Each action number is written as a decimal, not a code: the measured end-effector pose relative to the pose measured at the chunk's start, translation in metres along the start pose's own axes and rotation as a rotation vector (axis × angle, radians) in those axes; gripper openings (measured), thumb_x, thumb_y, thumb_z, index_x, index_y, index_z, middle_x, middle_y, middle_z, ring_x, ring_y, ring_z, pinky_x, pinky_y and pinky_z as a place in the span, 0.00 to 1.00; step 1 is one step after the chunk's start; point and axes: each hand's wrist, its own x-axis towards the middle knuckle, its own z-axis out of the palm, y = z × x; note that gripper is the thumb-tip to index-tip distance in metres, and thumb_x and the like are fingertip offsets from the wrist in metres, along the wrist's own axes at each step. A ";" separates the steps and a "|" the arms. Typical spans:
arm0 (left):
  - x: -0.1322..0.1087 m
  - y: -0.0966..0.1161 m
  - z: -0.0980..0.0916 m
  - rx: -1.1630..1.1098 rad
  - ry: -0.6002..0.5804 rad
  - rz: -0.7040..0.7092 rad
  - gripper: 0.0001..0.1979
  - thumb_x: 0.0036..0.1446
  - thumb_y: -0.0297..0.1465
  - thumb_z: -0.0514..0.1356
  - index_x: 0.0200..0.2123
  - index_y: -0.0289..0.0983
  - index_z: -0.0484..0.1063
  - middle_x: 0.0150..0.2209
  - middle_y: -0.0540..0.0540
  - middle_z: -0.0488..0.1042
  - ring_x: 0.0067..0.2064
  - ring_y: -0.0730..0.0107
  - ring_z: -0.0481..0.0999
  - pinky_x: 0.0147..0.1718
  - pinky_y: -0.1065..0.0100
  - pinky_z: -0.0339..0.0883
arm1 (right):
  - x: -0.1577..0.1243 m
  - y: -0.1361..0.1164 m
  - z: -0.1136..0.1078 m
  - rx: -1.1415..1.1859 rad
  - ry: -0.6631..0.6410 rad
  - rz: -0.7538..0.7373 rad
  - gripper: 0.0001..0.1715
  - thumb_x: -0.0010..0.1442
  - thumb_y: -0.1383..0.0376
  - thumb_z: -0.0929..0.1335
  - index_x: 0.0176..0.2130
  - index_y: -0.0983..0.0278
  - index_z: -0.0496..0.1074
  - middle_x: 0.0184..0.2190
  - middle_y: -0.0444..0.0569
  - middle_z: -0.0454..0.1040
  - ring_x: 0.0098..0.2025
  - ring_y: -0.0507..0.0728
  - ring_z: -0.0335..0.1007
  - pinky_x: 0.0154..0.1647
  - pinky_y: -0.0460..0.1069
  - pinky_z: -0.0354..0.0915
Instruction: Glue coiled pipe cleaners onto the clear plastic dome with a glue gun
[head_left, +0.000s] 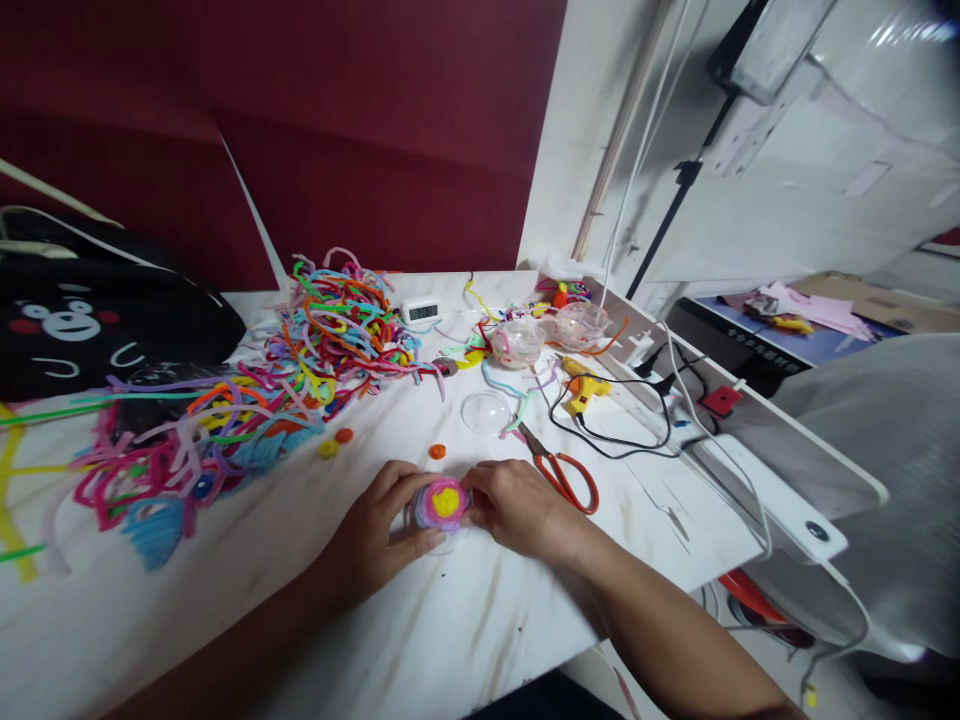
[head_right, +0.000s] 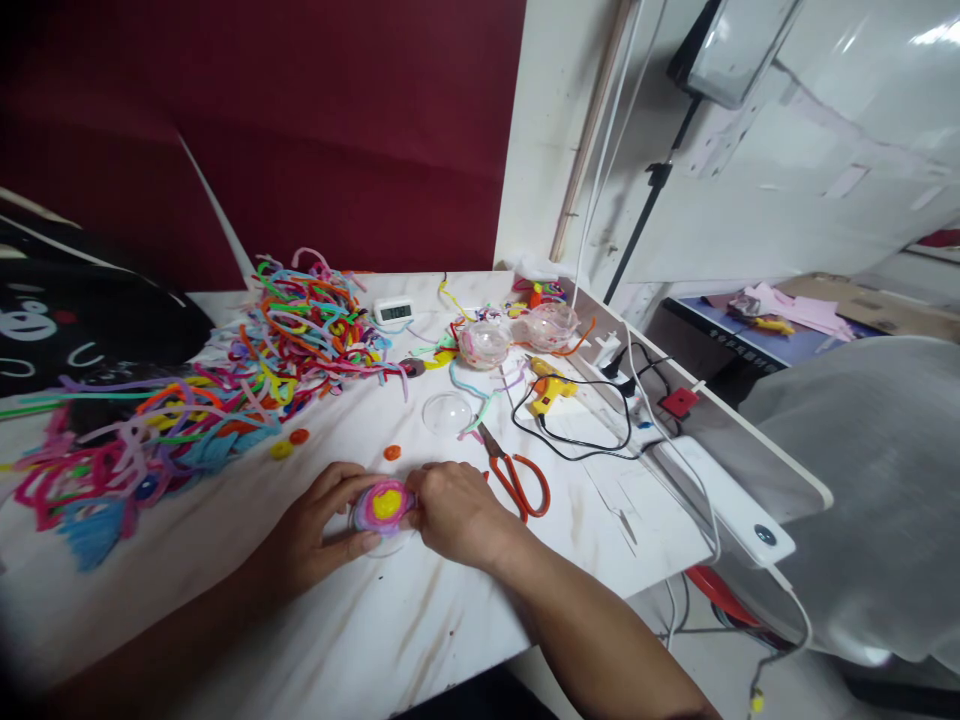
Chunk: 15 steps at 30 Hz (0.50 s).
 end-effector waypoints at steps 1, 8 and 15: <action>0.000 0.001 0.000 -0.006 0.006 0.000 0.22 0.56 0.35 0.61 0.55 0.43 0.67 0.49 0.45 0.66 0.50 0.60 0.71 0.49 0.62 0.69 | 0.000 0.000 0.000 0.002 0.003 -0.007 0.09 0.60 0.66 0.70 0.42 0.64 0.77 0.38 0.52 0.79 0.38 0.59 0.74 0.35 0.48 0.58; 0.005 0.009 0.001 0.023 0.040 0.008 0.18 0.55 0.33 0.61 0.50 0.40 0.66 0.48 0.45 0.68 0.47 0.61 0.72 0.47 0.61 0.70 | 0.003 0.005 0.003 0.015 0.029 -0.056 0.11 0.60 0.71 0.68 0.43 0.66 0.76 0.40 0.52 0.78 0.39 0.58 0.74 0.37 0.48 0.59; 0.008 0.003 0.004 0.044 0.023 0.024 0.25 0.56 0.34 0.60 0.57 0.42 0.64 0.53 0.44 0.66 0.54 0.58 0.71 0.48 0.62 0.71 | 0.006 0.009 0.005 0.037 0.042 -0.071 0.13 0.60 0.71 0.68 0.45 0.65 0.75 0.41 0.51 0.77 0.40 0.56 0.73 0.38 0.46 0.60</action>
